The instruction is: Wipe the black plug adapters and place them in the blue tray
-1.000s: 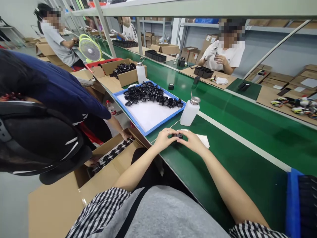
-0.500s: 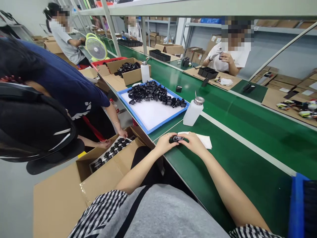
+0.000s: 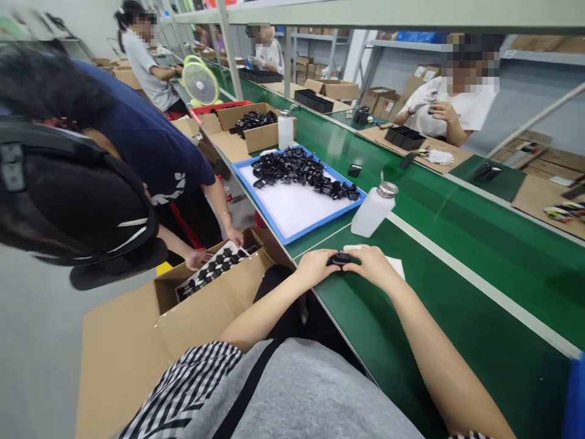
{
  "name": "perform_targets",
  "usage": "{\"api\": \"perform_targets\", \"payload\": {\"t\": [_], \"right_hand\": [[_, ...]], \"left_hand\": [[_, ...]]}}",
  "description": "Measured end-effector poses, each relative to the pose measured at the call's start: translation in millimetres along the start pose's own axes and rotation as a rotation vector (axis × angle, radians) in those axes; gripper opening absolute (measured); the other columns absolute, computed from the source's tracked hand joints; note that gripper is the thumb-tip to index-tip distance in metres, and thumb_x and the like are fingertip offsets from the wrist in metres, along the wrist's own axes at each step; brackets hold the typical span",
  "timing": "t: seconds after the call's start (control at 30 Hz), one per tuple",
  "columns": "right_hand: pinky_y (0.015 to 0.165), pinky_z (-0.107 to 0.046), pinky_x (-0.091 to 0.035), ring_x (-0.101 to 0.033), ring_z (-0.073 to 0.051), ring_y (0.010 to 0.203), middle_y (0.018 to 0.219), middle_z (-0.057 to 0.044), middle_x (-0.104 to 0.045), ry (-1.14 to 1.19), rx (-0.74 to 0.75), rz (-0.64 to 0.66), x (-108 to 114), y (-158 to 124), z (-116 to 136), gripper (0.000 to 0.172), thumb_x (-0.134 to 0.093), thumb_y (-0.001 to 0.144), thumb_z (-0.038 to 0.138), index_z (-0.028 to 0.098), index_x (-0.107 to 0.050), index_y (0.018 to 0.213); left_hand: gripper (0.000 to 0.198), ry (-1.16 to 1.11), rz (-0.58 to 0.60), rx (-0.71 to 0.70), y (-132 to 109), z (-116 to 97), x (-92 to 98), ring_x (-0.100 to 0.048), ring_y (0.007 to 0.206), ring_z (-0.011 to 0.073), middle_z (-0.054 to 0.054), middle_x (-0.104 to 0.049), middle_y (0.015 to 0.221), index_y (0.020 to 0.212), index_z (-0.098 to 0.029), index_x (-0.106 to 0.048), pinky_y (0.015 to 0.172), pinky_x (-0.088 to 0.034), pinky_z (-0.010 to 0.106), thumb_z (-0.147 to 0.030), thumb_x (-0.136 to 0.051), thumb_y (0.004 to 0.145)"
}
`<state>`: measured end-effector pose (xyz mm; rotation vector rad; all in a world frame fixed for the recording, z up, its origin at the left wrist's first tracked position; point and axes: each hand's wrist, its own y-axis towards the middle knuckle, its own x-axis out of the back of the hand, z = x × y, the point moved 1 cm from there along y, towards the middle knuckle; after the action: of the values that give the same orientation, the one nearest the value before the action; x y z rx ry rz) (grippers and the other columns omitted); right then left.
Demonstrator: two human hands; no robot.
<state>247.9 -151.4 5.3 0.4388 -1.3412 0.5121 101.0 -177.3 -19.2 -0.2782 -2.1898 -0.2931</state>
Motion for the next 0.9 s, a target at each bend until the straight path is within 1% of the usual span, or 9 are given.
{"api": "perform_targets", "payload": {"t": [0.1,0.17,0.27,0.37,0.47,0.53,0.63,0.77,0.9], "right_hand": [[0.067,-0.037,-0.038,-0.054,-0.024,0.080,0.083,-0.006,-0.062,-0.100,0.041,0.067,5.1,7.0,0.9,0.020,-0.057,0.063,0.029,0.020,-0.058,0.081],[0.058,-0.033,-0.038,-0.056,-0.023,0.068,0.072,-0.004,-0.063,-0.125,0.027,0.157,9.4,13.6,1.3,0.016,-0.057,0.061,0.031,0.021,-0.057,0.074],[0.050,-0.028,-0.036,-0.055,-0.020,0.058,0.062,-0.001,-0.061,-0.081,-0.021,0.332,15.1,24.2,1.6,0.012,-0.056,0.060,0.032,0.021,-0.053,0.065],[0.049,-0.027,-0.037,-0.056,-0.021,0.061,0.067,-0.001,-0.062,-0.012,-0.069,0.419,18.6,32.4,2.4,0.010,-0.056,0.058,0.028,0.022,-0.050,0.063],[0.051,-0.028,-0.038,-0.057,-0.021,0.064,0.071,-0.003,-0.062,0.029,-0.098,0.431,19.8,35.2,5.3,0.009,-0.053,0.059,0.023,0.023,-0.051,0.068],[0.051,-0.030,-0.038,-0.057,-0.024,0.064,0.068,-0.006,-0.062,-0.026,-0.099,0.424,20.0,33.9,8.0,0.006,-0.051,0.061,0.023,0.023,-0.050,0.067],[0.053,-0.034,-0.039,-0.057,-0.027,0.064,0.065,-0.008,-0.061,-0.105,-0.084,0.419,19.5,30.4,9.6,0.001,-0.049,0.061,0.023,0.024,-0.049,0.062],[0.052,-0.036,-0.039,-0.057,-0.026,0.061,0.060,-0.007,-0.060,-0.035,-0.056,0.453,16.1,31.4,2.4,0.005,-0.048,0.058,0.025,0.029,-0.050,0.057],[0.045,-0.034,-0.037,-0.055,-0.024,0.047,0.047,-0.006,-0.056,0.043,-0.099,0.429,2.1,39.0,-9.0,0.009,-0.053,0.045,0.027,0.031,-0.047,0.042]], "left_hand": [[0.030,0.067,0.085,0.025,4.7,-9.8,13.8,-0.057,0.079,0.0234,0.006,-0.063,0.081,0.086,-0.018,-0.059,0.066,-0.044,0.030,-0.036,-0.059,0.062],[0.029,0.130,0.195,0.036,11.5,-16.2,24.7,-0.058,0.074,0.0246,0.008,-0.063,0.074,0.080,-0.016,-0.061,0.060,-0.044,0.030,-0.038,-0.060,0.060],[0.030,0.180,0.372,0.069,24.0,-22.8,39.0,-0.057,0.073,0.0232,0.010,-0.062,0.076,0.080,-0.013,-0.061,0.056,-0.044,0.027,-0.034,-0.062,0.059],[0.031,0.160,0.477,0.135,33.5,-27.1,45.1,-0.057,0.073,0.0218,0.011,-0.061,0.080,0.081,-0.010,-0.060,0.054,-0.044,0.026,-0.028,-0.065,0.056],[0.021,0.138,0.482,0.141,36.4,-30.9,43.0,-0.056,0.073,0.0213,0.011,-0.061,0.078,0.076,-0.010,-0.061,0.055,-0.044,0.026,-0.019,-0.064,0.058],[0.011,0.135,0.435,0.101,35.0,-33.0,40.2,-0.056,0.076,0.0215,0.011,-0.061,0.077,0.072,-0.011,-0.062,0.057,-0.044,0.027,-0.015,-0.058,0.063],[0.009,0.124,0.409,0.062,30.3,-34.2,38.1,-0.056,0.076,0.0216,0.013,-0.061,0.078,0.069,-0.011,-0.062,0.057,-0.044,0.028,-0.012,-0.054,0.066],[0.013,0.091,0.503,0.061,28.2,-37.2,41.7,-0.056,0.076,0.0225,0.013,-0.062,0.080,0.074,-0.011,-0.062,0.057,-0.044,0.029,-0.014,-0.058,0.062],[0.019,0.096,0.597,0.123,38.2,-42.8,47.9,-0.055,0.082,0.0248,0.013,-0.059,0.092,0.079,-0.010,-0.061,0.056,-0.044,0.030,-0.015,-0.059,0.061]]}}
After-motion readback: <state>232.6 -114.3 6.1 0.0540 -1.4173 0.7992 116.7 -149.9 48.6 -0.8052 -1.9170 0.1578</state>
